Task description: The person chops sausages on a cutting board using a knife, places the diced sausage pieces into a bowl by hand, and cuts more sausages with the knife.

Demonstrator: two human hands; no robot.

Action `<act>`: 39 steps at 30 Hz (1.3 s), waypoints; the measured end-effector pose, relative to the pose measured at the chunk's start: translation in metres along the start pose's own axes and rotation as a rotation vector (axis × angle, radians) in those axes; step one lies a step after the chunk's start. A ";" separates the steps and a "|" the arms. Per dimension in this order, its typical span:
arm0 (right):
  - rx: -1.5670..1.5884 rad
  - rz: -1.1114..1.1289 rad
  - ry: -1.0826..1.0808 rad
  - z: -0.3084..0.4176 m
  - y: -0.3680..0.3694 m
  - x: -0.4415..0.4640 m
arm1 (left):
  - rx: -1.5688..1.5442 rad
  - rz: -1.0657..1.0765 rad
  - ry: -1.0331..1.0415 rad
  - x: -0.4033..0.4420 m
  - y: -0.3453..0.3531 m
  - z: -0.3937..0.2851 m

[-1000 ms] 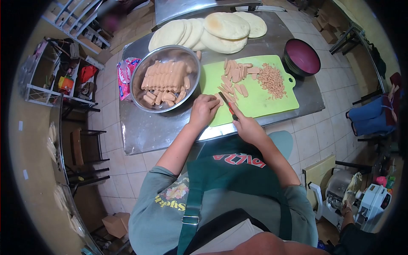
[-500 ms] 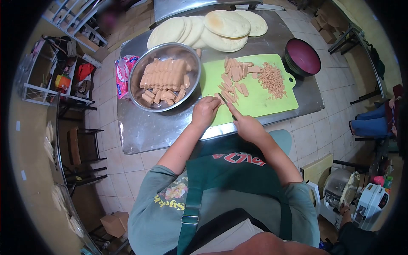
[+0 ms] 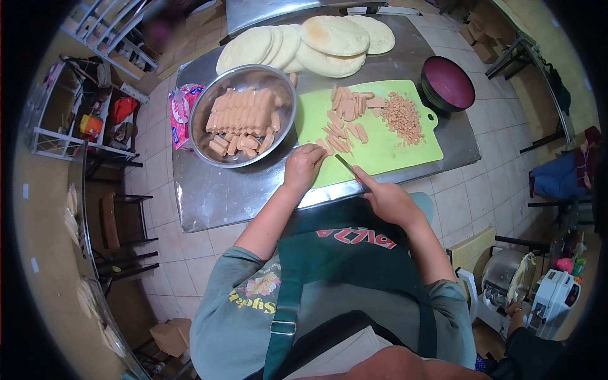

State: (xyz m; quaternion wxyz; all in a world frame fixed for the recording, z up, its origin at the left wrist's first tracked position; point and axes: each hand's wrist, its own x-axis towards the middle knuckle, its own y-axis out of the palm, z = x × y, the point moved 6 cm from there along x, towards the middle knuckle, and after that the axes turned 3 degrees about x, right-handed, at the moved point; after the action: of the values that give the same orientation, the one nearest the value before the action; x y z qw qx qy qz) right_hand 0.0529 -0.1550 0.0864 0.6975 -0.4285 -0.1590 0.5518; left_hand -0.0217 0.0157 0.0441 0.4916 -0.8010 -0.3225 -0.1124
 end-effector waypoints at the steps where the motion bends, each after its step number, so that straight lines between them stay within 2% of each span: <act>1: 0.001 0.000 -0.001 0.000 0.000 0.003 | 0.001 0.000 0.000 0.000 0.000 0.000; 6: 0.041 -0.093 -0.024 0.004 0.010 0.023 | 0.010 -0.023 0.010 -0.002 0.000 -0.001; 9: -0.009 -0.020 0.065 0.006 0.017 0.036 | 0.005 -0.013 0.010 -0.003 0.001 0.001; 18: -0.031 -0.044 0.001 0.000 0.032 0.053 | -0.007 -0.017 0.005 -0.003 0.001 -0.001; 27: -0.083 0.039 0.029 0.003 0.016 0.019 | -0.020 0.008 -0.033 -0.001 0.000 0.002; 39: 0.066 -0.031 -0.014 -0.001 0.001 -0.002 | -0.039 -0.029 0.011 -0.001 -0.001 0.001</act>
State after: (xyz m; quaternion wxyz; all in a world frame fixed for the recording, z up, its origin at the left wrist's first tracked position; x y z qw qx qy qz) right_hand 0.0523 -0.1576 0.0852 0.7185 -0.3988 -0.1524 0.5490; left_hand -0.0235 0.0169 0.0439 0.4758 -0.8051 -0.3293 -0.1302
